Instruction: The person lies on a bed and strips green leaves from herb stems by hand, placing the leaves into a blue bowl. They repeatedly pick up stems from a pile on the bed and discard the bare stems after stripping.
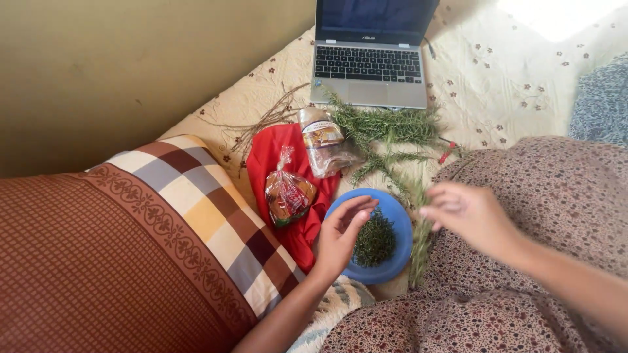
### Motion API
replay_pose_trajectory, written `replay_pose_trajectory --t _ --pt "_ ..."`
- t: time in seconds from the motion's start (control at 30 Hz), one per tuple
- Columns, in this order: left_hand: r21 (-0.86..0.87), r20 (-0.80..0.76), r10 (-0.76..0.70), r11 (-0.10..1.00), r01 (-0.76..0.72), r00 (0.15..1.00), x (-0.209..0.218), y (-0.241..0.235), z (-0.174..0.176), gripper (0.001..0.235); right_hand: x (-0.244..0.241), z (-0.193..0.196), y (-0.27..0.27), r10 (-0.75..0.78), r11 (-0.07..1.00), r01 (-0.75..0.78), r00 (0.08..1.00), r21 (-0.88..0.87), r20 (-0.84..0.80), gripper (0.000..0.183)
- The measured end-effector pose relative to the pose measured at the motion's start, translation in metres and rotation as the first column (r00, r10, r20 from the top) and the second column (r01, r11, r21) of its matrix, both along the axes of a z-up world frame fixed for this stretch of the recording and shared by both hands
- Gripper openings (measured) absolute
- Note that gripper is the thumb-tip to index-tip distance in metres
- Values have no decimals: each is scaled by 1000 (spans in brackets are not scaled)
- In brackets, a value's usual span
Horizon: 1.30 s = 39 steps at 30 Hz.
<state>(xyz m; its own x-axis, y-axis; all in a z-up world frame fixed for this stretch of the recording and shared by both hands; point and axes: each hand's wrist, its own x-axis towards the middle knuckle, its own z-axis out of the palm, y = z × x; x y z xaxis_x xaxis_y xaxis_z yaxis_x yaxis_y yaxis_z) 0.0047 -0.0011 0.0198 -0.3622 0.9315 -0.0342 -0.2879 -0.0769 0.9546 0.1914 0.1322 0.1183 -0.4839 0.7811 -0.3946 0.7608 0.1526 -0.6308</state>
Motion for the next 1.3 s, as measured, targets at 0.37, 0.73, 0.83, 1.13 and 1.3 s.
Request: replay_pose_trajectory --t 0.37,0.73,0.83,1.13,1.3 --pt "-108 129 -39 993 53 991 22 -8 4 29 40 -90 -63 268 961 -263 962 81 -55 22" --pt "-168 182 -237 949 267 954 27 -9 -9 27 -4 -38 -51 103 940 64 883 336 -458 26" --pt "-179 98 -263 944 277 960 23 -10 -5 26 -11 -49 -53 -83 984 160 793 76 -604 30" --pt "-197 -20 -286 941 276 958 19 -8 0 21 -8 -69 -51 -347 936 232 727 -264 -592 44" --pt "-205 -138 -337 930 306 931 18 -11 -1 18 -7 -82 -51 -335 937 186 717 -296 -611 44"
